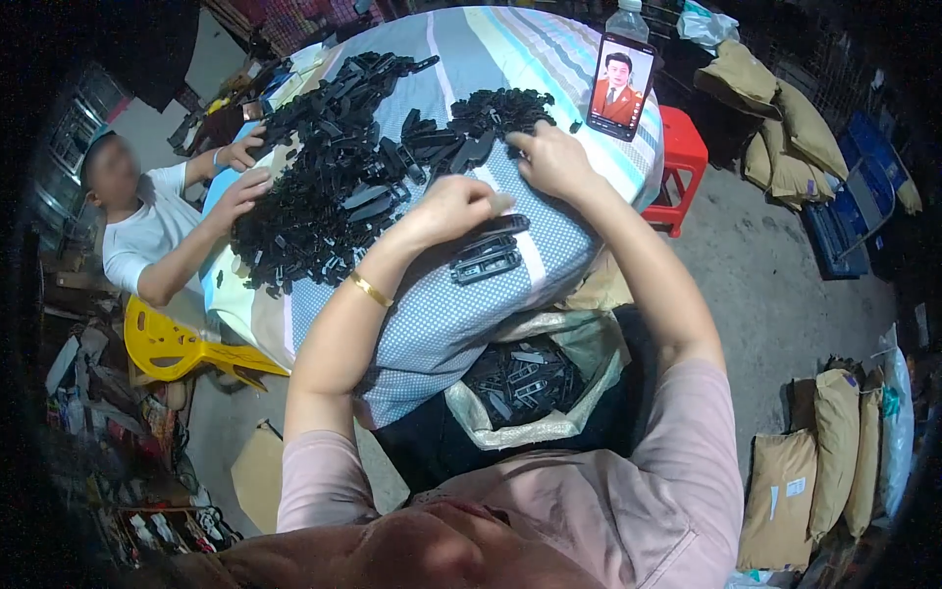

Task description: Assembling small black plastic hardware components by snapping them together at a table.

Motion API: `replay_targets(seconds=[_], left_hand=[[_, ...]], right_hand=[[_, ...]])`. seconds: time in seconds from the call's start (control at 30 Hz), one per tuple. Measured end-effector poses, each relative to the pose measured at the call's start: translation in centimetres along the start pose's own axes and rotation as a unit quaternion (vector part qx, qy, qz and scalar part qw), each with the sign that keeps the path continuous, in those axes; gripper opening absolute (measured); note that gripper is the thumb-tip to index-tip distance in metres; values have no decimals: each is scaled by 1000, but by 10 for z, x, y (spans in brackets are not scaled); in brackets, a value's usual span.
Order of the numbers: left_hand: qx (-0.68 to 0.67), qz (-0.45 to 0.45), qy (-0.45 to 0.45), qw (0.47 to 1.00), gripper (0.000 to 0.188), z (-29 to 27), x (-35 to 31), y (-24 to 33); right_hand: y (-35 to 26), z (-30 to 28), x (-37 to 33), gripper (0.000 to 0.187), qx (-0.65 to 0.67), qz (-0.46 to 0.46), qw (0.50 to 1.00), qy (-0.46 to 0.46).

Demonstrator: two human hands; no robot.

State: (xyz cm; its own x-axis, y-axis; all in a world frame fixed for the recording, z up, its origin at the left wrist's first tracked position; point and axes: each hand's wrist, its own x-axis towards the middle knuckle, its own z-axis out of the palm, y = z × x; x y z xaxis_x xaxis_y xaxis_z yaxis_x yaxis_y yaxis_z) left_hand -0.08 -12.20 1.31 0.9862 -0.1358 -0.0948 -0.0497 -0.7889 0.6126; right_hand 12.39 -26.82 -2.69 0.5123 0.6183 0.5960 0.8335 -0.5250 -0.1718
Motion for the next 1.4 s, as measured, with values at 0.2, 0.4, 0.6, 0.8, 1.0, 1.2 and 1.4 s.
replay_targets(seconds=[0.2, 0.4, 0.6, 0.8, 1.0, 1.2, 1.4], left_hand=[[248, 68, 297, 919, 35, 6, 46, -24], [339, -20, 287, 896, 26, 7, 86, -35], [353, -43, 270, 895, 22, 5, 64, -25], [163, 77, 388, 904, 30, -7, 22, -28], [-155, 13, 302, 940, 36, -17, 5, -39], [-559, 19, 108, 822, 33, -26, -7, -22], [-612, 4, 101, 785, 26, -28, -6, -29]], right_hand=[[-4, 16, -4, 16, 3, -3, 999, 41], [-2, 14, -2, 18, 60, -31, 996, 66], [-6, 5, -5, 21, 89, -47, 994, 46], [-2, 7, -3, 20, 110, -120, 986, -21], [-13, 11, -4, 26, 150, -68, 986, 29], [-16, -6, -8, 21, 27, -132, 990, 48], [-28, -4, -12, 18, -16, -56, 997, -52]])
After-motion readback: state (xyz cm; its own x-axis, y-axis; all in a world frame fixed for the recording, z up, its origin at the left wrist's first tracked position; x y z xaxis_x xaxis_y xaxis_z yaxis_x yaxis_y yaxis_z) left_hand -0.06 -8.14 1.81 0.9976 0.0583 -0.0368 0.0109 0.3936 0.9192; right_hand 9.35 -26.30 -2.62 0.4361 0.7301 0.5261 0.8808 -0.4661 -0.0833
